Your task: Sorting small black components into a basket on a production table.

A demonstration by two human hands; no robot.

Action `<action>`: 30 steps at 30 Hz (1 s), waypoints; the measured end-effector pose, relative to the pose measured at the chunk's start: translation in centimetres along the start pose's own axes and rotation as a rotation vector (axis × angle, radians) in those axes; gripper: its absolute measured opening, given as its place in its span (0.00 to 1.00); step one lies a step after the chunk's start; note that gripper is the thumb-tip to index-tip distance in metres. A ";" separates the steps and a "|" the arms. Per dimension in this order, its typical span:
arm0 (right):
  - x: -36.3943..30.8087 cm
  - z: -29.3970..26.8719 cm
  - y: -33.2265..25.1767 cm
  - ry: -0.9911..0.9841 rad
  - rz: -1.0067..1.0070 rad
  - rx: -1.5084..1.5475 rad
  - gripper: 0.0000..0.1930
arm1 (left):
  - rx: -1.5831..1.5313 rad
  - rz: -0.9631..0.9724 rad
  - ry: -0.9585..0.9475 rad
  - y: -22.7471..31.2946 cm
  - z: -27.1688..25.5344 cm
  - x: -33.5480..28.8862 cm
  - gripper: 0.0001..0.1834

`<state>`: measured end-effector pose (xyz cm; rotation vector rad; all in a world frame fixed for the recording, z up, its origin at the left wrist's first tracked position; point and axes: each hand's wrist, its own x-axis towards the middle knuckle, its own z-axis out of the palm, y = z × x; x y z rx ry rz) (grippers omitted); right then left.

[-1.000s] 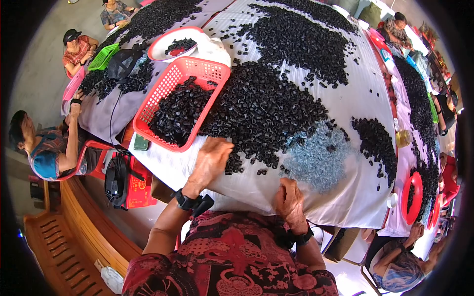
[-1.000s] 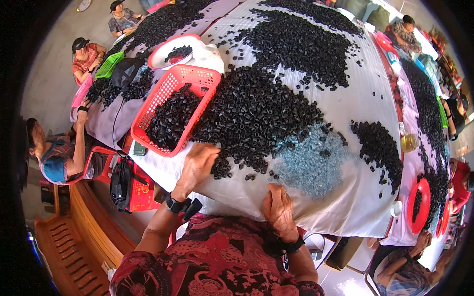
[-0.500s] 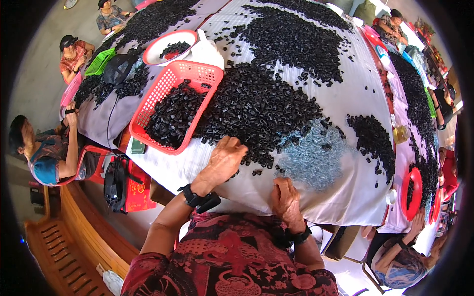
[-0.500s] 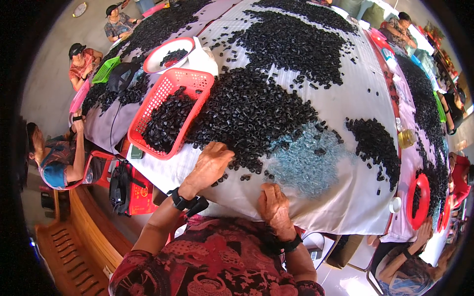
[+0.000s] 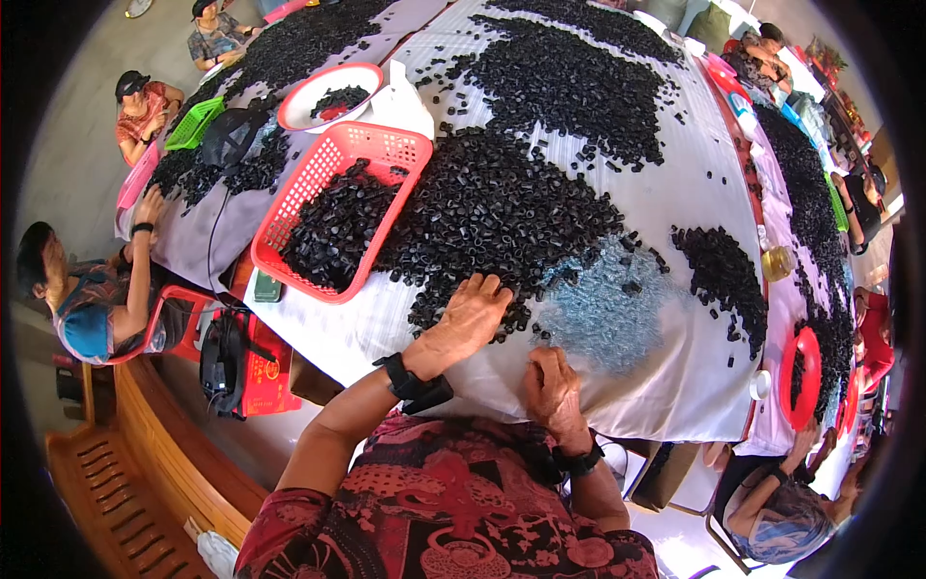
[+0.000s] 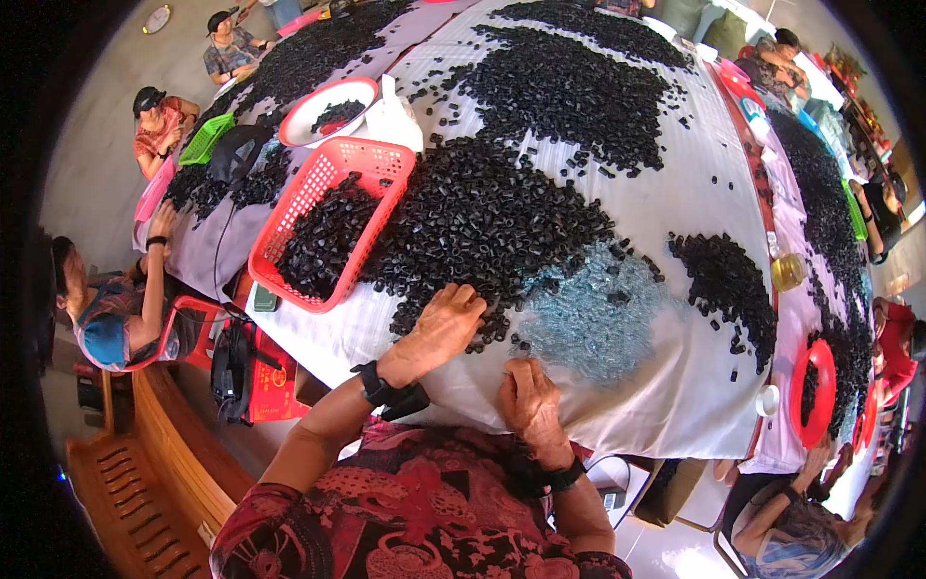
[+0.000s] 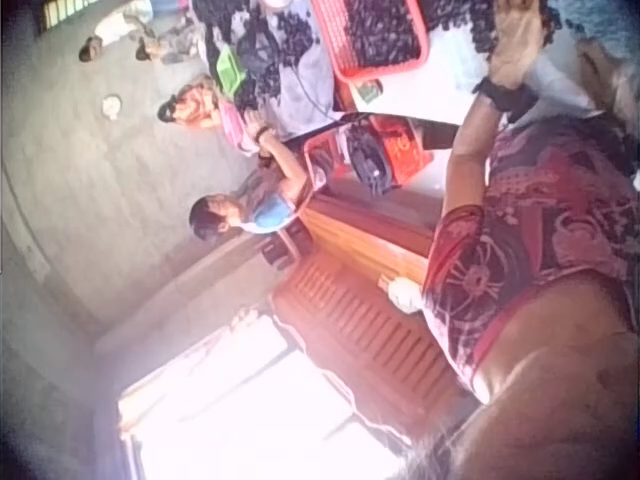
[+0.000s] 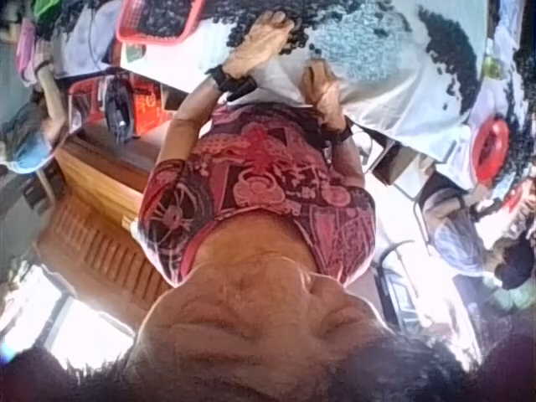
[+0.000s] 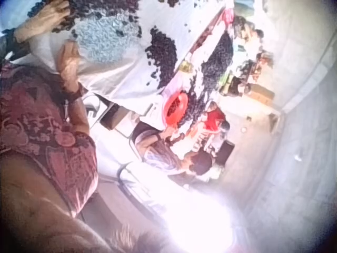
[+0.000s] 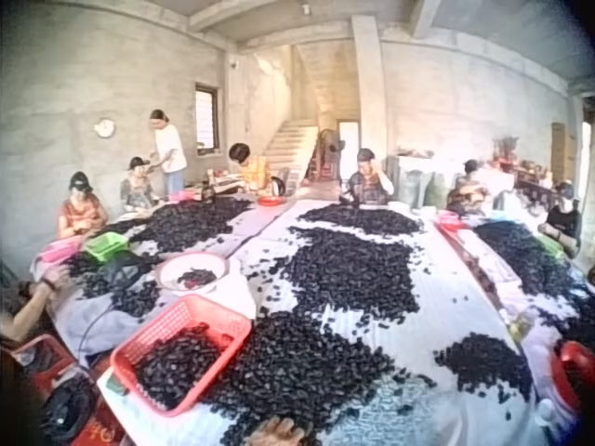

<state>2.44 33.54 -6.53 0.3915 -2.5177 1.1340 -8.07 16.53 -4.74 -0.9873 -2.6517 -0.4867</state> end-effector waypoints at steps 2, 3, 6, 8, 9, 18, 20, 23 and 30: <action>0.0 0.0 0.0 0.008 -0.016 0.012 0.09 | 0.035 -0.004 0.014 0.2 0.1 -0.3 0.07; 0.0 -0.1 0.0 0.009 -0.018 0.010 0.09 | 0.068 -0.007 0.028 0.3 0.1 -0.3 0.07; -0.1 -0.2 -0.3 0.024 -0.018 0.050 0.09 | 0.101 -0.014 0.039 0.1 0.0 -0.6 0.08; -0.4 -0.3 -0.7 0.045 0.094 0.111 0.08 | 0.055 -0.032 0.077 -0.3 0.0 -0.7 0.08; -0.4 -0.4 -0.8 0.047 0.092 0.107 0.08 | 0.007 -0.049 0.108 -0.3 -0.5 -0.5 0.08; -0.3 -0.5 -0.9 0.192 0.174 0.216 0.08 | -1.628 -0.437 0.045 -0.8 -6.1 -3.9 0.07; 0.4 -0.8 -1.9 0.170 0.184 0.285 0.08 | -1.768 -0.424 0.016 -0.4 -7.0 -4.9 0.09; 2.2 -1.2 -3.7 0.099 0.180 0.478 0.09 | -1.758 -0.394 0.009 0.0 -7.8 -5.9 0.08; 5.5 -0.5 -7.9 0.028 0.142 0.911 0.10 | -1.787 -0.485 0.085 1.3 -8.3 -6.9 0.07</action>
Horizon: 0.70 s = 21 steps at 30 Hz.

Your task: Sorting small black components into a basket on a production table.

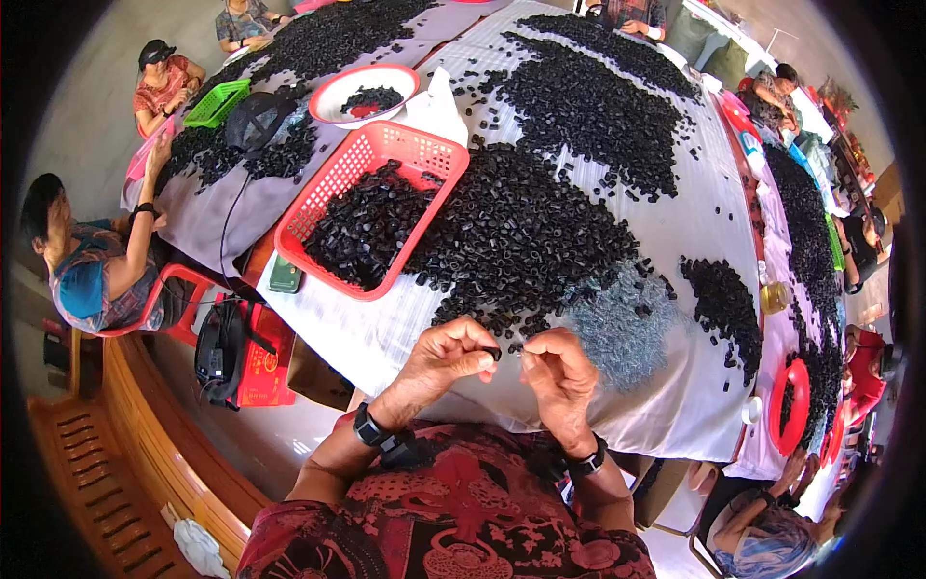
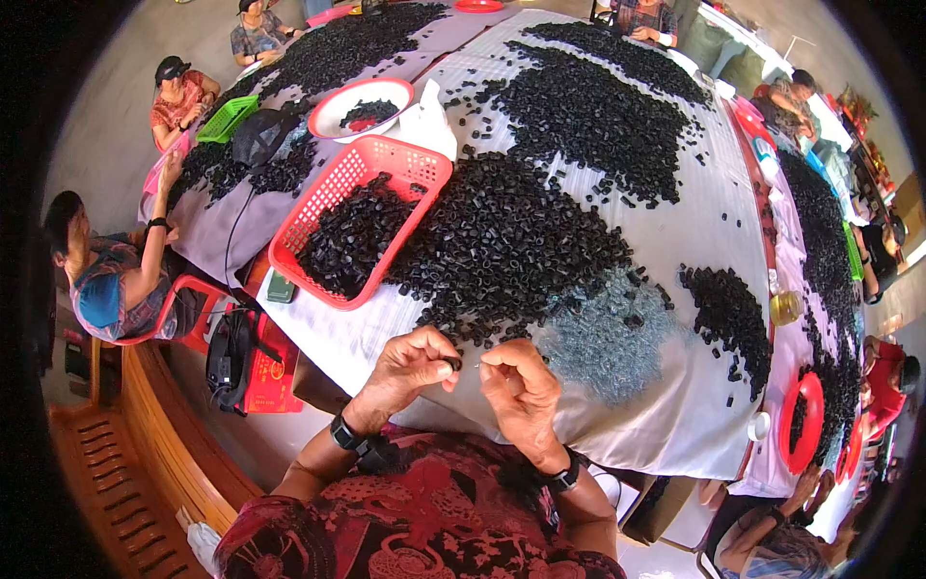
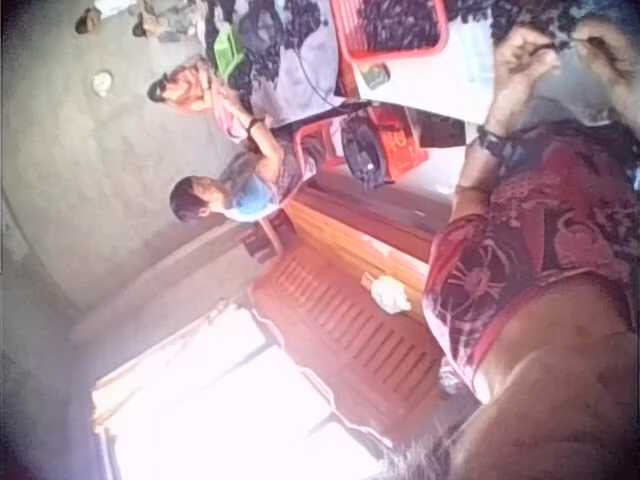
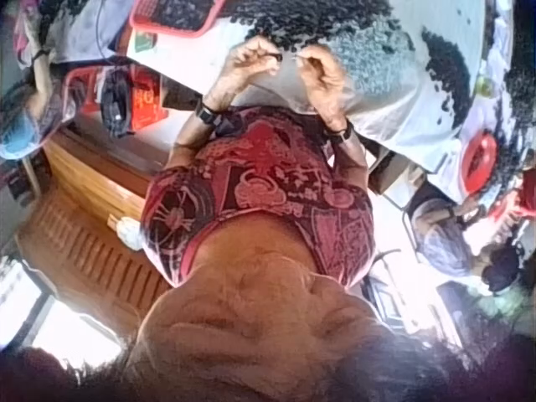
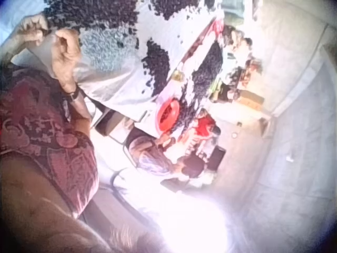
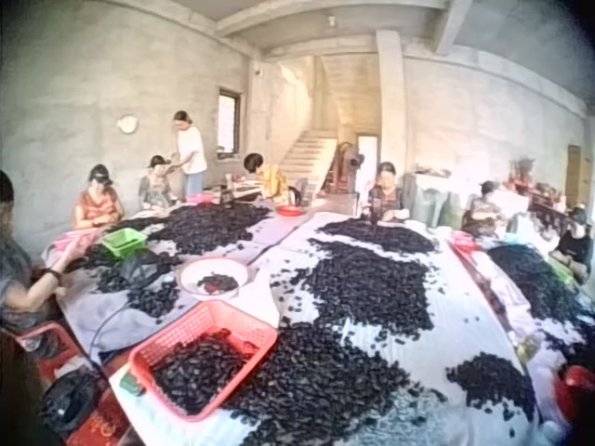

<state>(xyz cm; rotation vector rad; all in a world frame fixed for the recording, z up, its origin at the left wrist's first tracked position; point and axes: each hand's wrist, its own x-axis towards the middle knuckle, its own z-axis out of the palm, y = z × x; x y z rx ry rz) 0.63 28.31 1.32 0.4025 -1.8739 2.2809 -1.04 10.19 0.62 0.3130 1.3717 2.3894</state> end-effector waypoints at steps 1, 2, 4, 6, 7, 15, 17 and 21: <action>0.0 0.3 0.0 -0.004 0.002 0.001 0.10 | 0.004 0.001 0.038 -0.1 0.1 -0.2 0.07; 0.0 0.6 0.0 -0.035 0.009 -0.017 0.10 | -0.011 0.016 0.033 -0.4 -0.2 -0.3 0.06; -0.2 0.9 0.6 -0.084 -0.016 -0.043 0.11 | -0.021 0.018 0.030 -0.7 -0.4 -0.6 0.06; -0.4 1.1 0.6 -0.098 0.008 -0.038 0.10 | -0.033 0.020 0.024 -0.8 -0.6 -0.9 0.06; -0.4 1.1 0.6 -0.111 0.030 -0.033 0.10 | -0.019 0.001 0.016 -0.8 -0.6 -1.0 0.06; -1.4 -0.3 0.4 -0.330 0.271 -0.097 0.06 | 0.100 -0.132 -0.033 -1.5 -1.2 -3.2 0.05; -1.8 -0.5 0.5 -0.316 0.588 0.154 0.05 | 0.047 -0.208 -0.073 -1.9 -1.5 -3.7 0.05; -1.7 -1.3 0.8 -0.469 0.766 0.148 0.07 | 0.043 -0.311 -0.131 -1.9 -1.4 -4.2 0.05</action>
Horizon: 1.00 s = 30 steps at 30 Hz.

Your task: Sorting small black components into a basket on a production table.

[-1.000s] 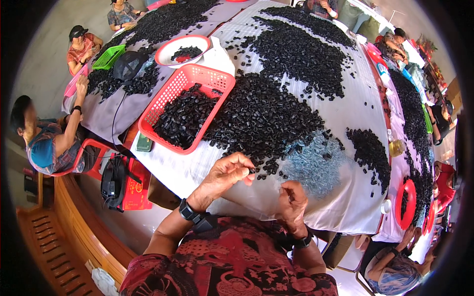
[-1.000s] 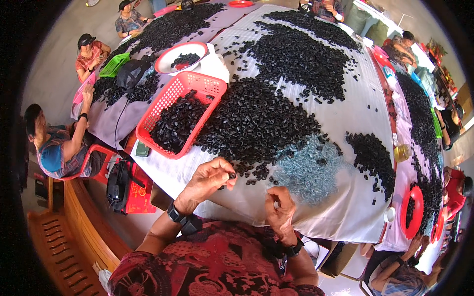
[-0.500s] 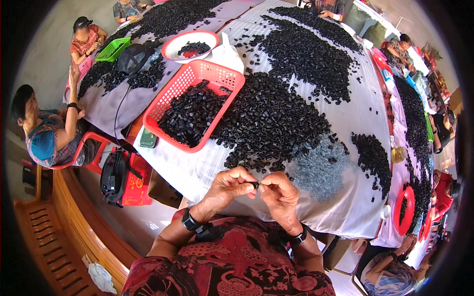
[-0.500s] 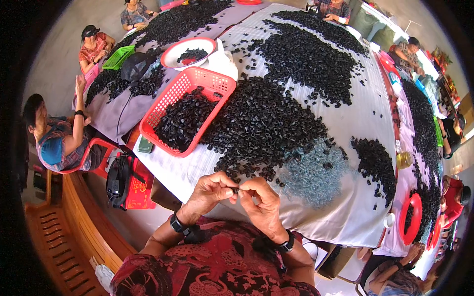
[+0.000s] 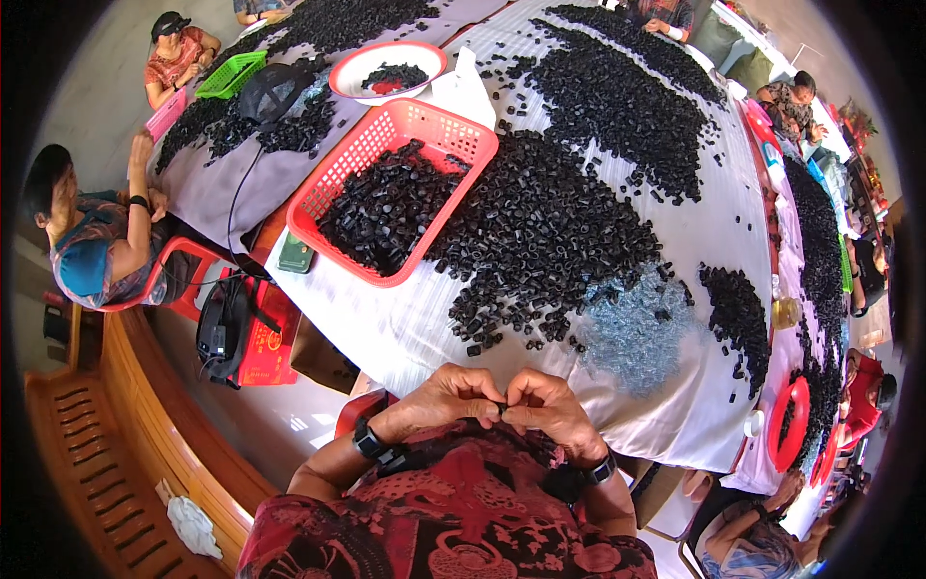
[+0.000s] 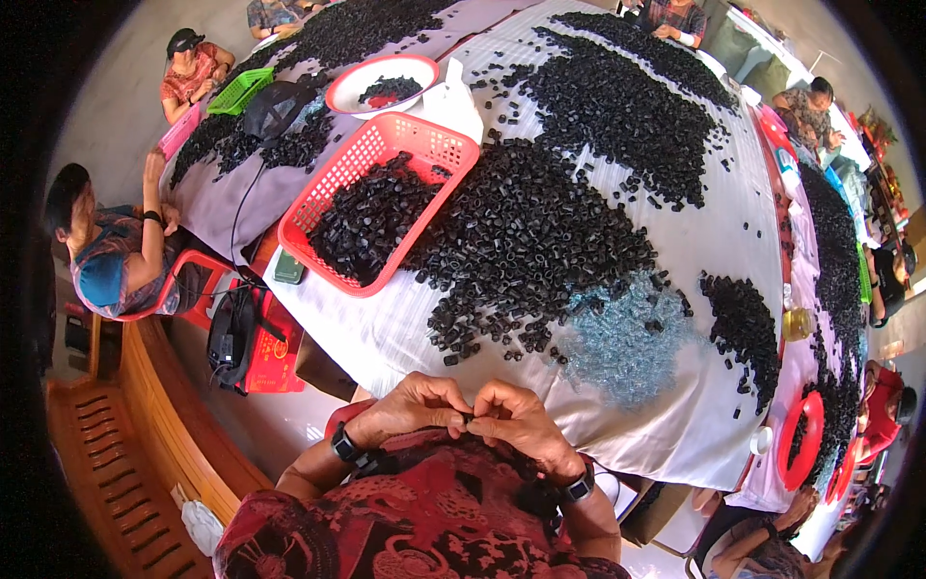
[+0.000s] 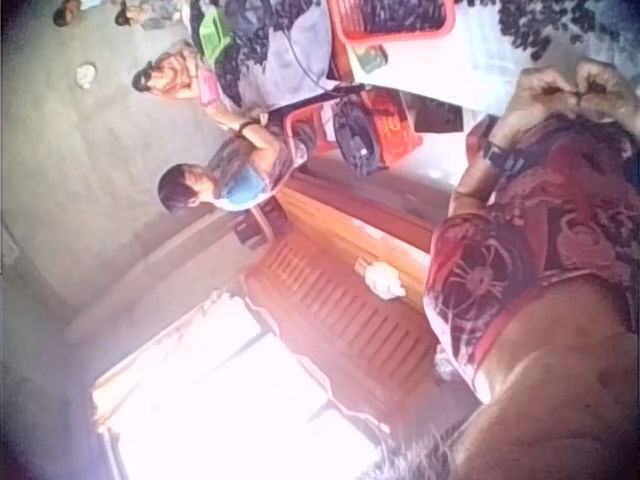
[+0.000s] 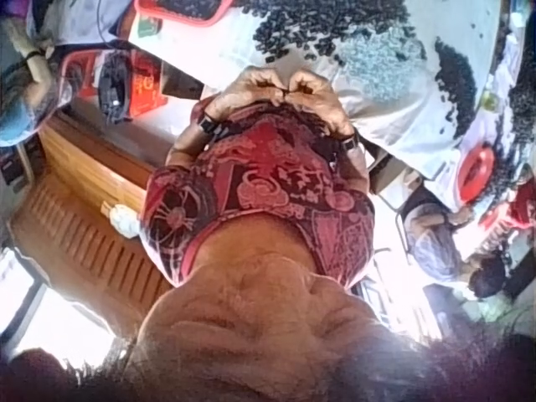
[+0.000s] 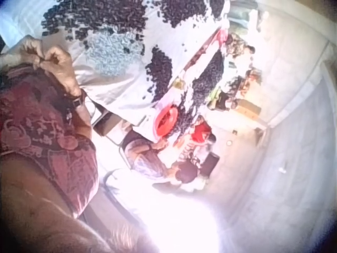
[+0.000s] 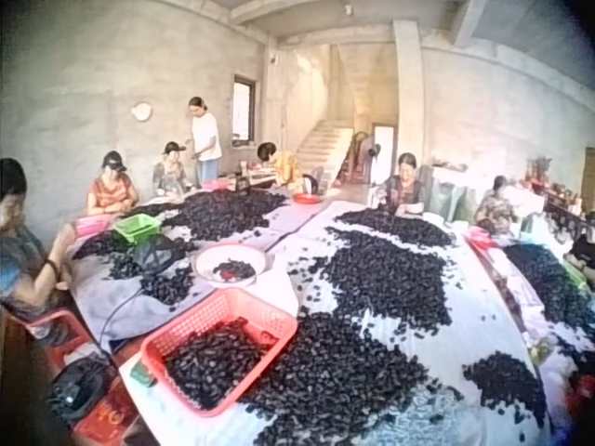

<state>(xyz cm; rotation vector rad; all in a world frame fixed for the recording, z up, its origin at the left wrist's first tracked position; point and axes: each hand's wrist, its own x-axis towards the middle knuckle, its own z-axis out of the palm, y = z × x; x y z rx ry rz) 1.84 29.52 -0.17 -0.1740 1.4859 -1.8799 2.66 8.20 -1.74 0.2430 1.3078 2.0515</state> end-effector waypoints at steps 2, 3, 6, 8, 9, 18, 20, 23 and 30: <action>0.2 -0.1 -0.4 -0.034 0.124 -0.182 0.09 | -0.013 0.008 -0.007 -0.2 -0.2 -0.2 0.05; 0.2 -0.1 -0.1 -0.032 0.125 -0.180 0.09 | -0.022 0.018 -0.018 -0.1 -0.3 -0.3 0.05; 0.4 0.1 0.4 -0.114 0.001 -0.122 0.09 | -0.076 -0.041 -0.082 0.5 -0.2 -0.8 0.06; 0.0 0.3 -1.3 -0.182 0.035 -0.162 0.07 | -0.119 -0.049 -0.081 0.7 -0.4 -1.3 0.06; 0.2 0.0 -1.1 -0.180 0.036 -0.161 0.07 | -0.160 -0.060 -0.083 0.7 -0.4 -1.4 0.07; 3.5 -2.3 1.0 0.571 -0.562 -1.275 0.07 | -0.212 -0.027 -0.068 -0.4 -1.2 -1.8 0.07; 4.0 -2.3 1.3 0.552 -0.547 -1.311 0.07 | -0.201 -0.024 -0.067 -0.4 -1.2 -1.6 0.07; 4.5 -2.7 1.6 0.533 -0.543 -1.352 0.07 | -0.176 -0.011 -0.053 -0.7 -1.3 -1.4 0.06; 4.1 -2.8 1.5 0.561 -0.556 -1.029 0.04 | -0.191 0.171 0.113 -1.3 -1.8 -0.5 0.06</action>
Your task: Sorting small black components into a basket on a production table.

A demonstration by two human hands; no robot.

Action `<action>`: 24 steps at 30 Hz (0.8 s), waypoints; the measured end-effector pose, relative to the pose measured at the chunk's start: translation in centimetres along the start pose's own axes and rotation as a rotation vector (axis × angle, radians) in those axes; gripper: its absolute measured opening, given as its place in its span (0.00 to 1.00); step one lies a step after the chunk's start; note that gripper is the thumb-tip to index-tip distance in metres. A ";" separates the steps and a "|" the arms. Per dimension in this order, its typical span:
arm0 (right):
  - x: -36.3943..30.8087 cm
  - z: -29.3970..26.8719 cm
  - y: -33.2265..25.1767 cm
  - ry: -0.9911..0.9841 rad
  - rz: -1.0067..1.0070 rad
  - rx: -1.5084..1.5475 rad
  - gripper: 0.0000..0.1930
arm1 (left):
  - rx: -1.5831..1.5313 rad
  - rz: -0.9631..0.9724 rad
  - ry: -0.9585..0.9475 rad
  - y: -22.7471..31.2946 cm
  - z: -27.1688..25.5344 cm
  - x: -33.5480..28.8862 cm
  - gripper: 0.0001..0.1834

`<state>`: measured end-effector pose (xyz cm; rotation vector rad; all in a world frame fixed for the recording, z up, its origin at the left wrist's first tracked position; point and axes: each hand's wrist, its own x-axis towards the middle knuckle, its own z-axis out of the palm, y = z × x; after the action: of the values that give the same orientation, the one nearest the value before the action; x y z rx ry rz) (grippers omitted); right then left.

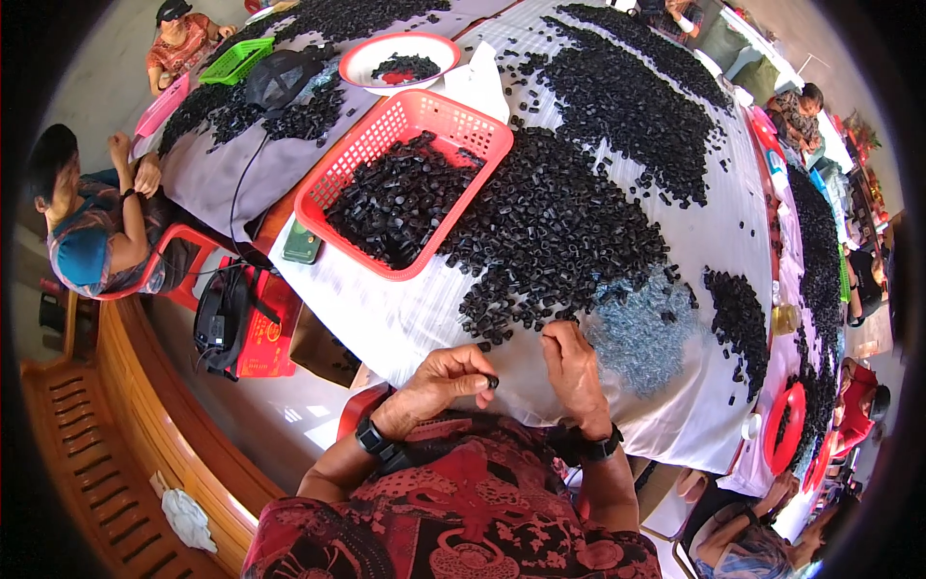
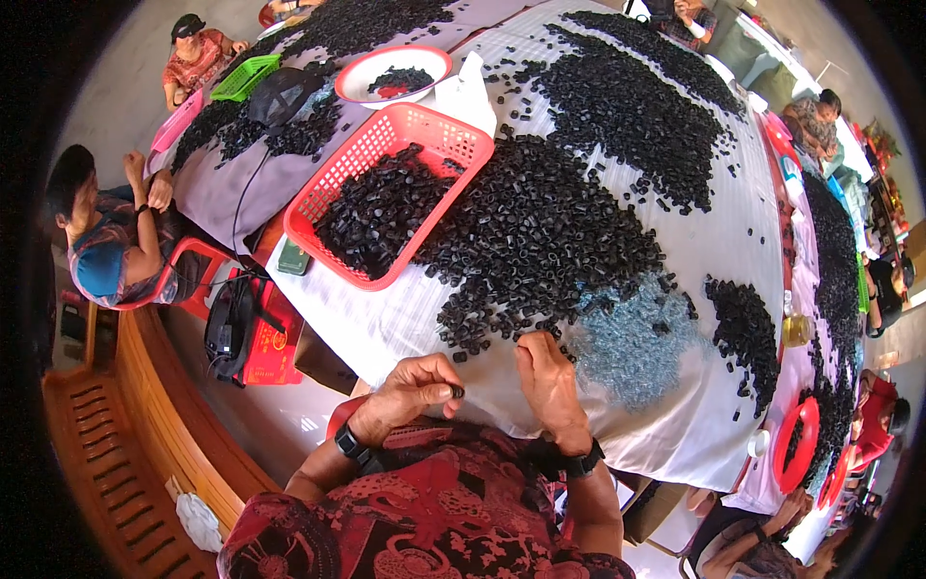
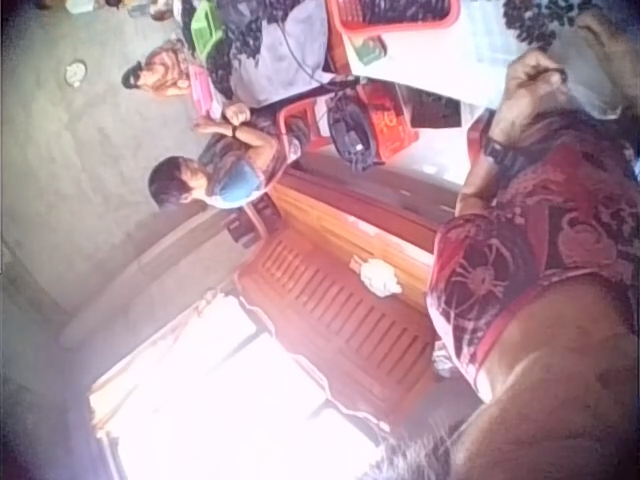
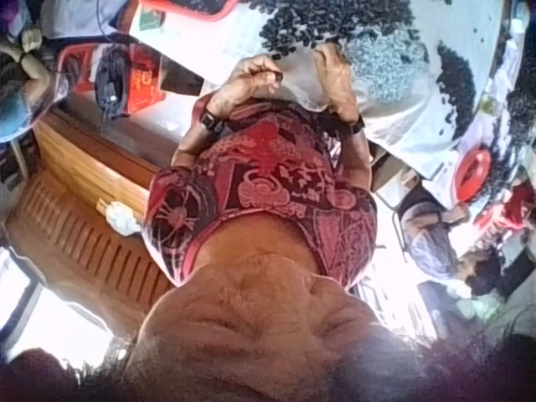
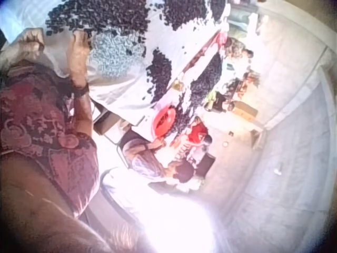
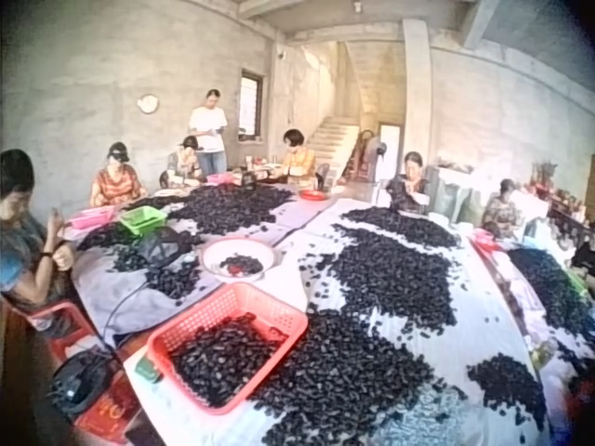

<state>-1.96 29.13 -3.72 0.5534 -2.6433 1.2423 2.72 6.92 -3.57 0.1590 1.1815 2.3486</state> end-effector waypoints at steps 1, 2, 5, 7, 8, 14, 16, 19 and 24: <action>0.0 -0.3 -0.5 -0.003 -0.001 0.002 0.04 | -0.005 0.034 0.013 -0.1 -0.1 0.1 0.07; 0.0 -0.5 -1.0 -0.050 0.066 0.164 0.04 | -0.005 0.034 0.016 -0.1 -0.1 0.2 0.07; -0.4 -0.9 -2.3 -0.115 0.144 0.384 0.06 | -0.032 0.071 0.064 0.1 0.0 0.8 0.07; -0.6 -1.0 -2.8 -0.134 0.151 0.445 0.07 | -0.037 0.078 0.067 0.2 0.3 1.1 0.07; -0.7 -1.1 -2.9 -0.154 0.149 0.494 0.07 | -0.044 0.088 0.071 0.3 0.5 1.2 0.07; -1.2 -0.5 -4.2 -0.112 0.254 0.737 0.09 | 0.055 0.093 0.092 0.1 1.0 1.4 0.06; -1.4 -0.2 -4.1 -0.078 0.219 0.788 0.09 | 0.081 0.090 0.094 0.1 1.1 1.5 0.06; -1.5 -0.1 -4.1 -0.112 0.200 0.787 0.10 | 0.142 0.087 0.106 0.1 1.5 1.6 0.05; -1.7 -0.1 -4.2 -0.164 0.229 0.696 0.08 | 0.195 0.092 0.109 0.1 1.8 1.7 0.04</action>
<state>1.23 27.24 -1.20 0.4557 -2.3895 2.2983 1.81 8.96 -2.53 0.1562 1.4862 2.3423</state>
